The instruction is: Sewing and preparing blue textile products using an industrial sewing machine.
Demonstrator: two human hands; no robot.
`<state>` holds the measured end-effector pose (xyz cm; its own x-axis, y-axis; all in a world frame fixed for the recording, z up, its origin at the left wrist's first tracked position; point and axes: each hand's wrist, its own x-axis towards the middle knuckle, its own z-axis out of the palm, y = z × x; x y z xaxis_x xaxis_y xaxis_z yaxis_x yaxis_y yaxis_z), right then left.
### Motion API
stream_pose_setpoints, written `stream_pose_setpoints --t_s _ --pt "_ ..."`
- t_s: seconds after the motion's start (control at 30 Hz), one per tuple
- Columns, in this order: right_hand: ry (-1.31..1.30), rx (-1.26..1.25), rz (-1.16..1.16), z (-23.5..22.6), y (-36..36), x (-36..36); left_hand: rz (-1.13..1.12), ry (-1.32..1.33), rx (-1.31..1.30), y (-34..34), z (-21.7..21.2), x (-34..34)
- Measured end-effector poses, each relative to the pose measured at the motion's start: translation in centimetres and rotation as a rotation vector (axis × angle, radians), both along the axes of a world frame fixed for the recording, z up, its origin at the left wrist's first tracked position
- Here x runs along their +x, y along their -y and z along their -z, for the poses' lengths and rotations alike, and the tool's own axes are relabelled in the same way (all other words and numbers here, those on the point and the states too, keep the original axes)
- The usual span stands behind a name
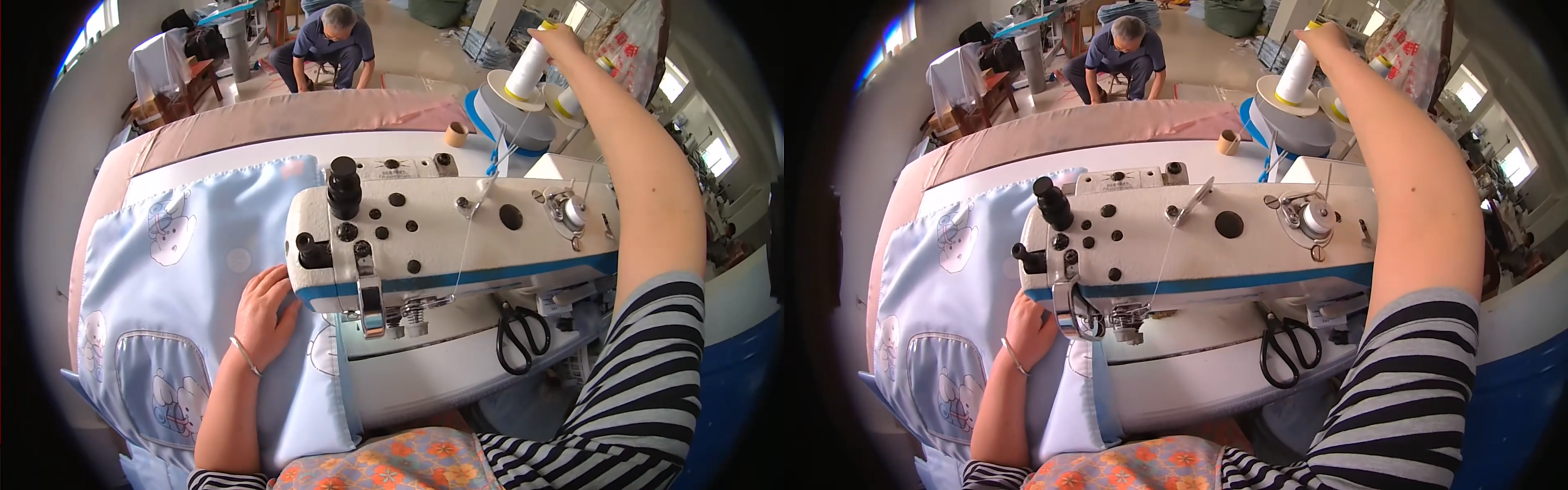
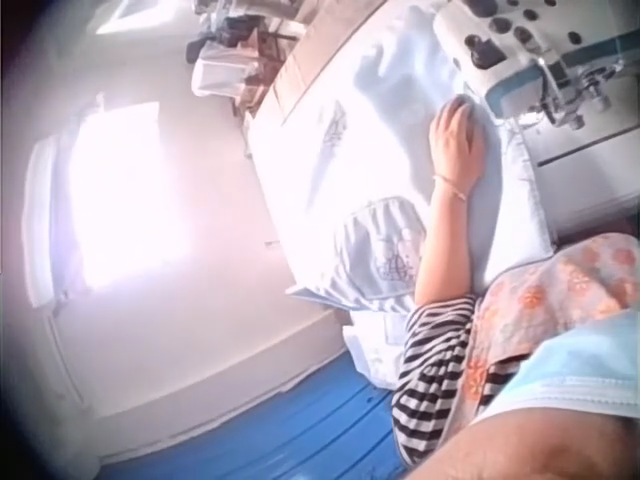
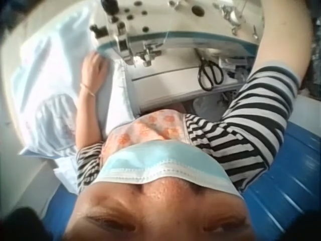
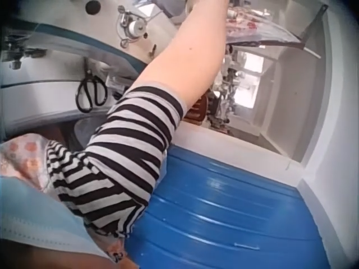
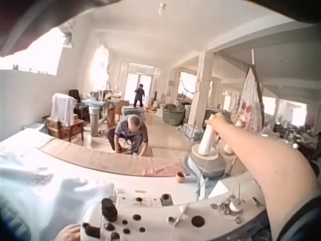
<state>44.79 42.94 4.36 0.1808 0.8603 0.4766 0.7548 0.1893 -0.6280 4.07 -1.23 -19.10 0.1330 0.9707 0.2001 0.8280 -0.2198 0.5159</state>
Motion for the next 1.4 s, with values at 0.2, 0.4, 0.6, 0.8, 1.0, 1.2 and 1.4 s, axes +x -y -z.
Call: stream_pose_setpoints --t_s 0.2,0.4,0.6,0.8,1.0,1.2,1.4 --pt "-0.032 -0.093 -0.066 0.1 0.7 -0.1 -0.019 -0.018 0.007 0.1 -0.1 0.0" --pt "-0.003 0.215 0.078 -3.0 2.7 2.2 -0.015 -0.009 0.030 0.0 -0.2 0.1" --pt "-0.107 0.817 0.206 -7.7 4.8 12.7 -0.019 -0.008 0.015 0.1 -0.1 0.2" --pt "-0.582 0.198 0.421 -4.3 1.0 17.9 -0.023 0.026 0.051 -0.1 0.5 0.1" --pt "-0.540 0.019 0.053 0.2 2.1 14.9 -0.030 0.042 0.086 -0.1 1.7 -0.3" --pt "-0.598 0.120 0.113 -2.2 8.5 12.3 -0.031 0.018 0.100 -0.1 2.0 -0.7" --pt "-0.260 0.449 -0.173 0.4 30.0 19.3 -0.001 -0.007 0.184 -0.6 2.9 -1.3"
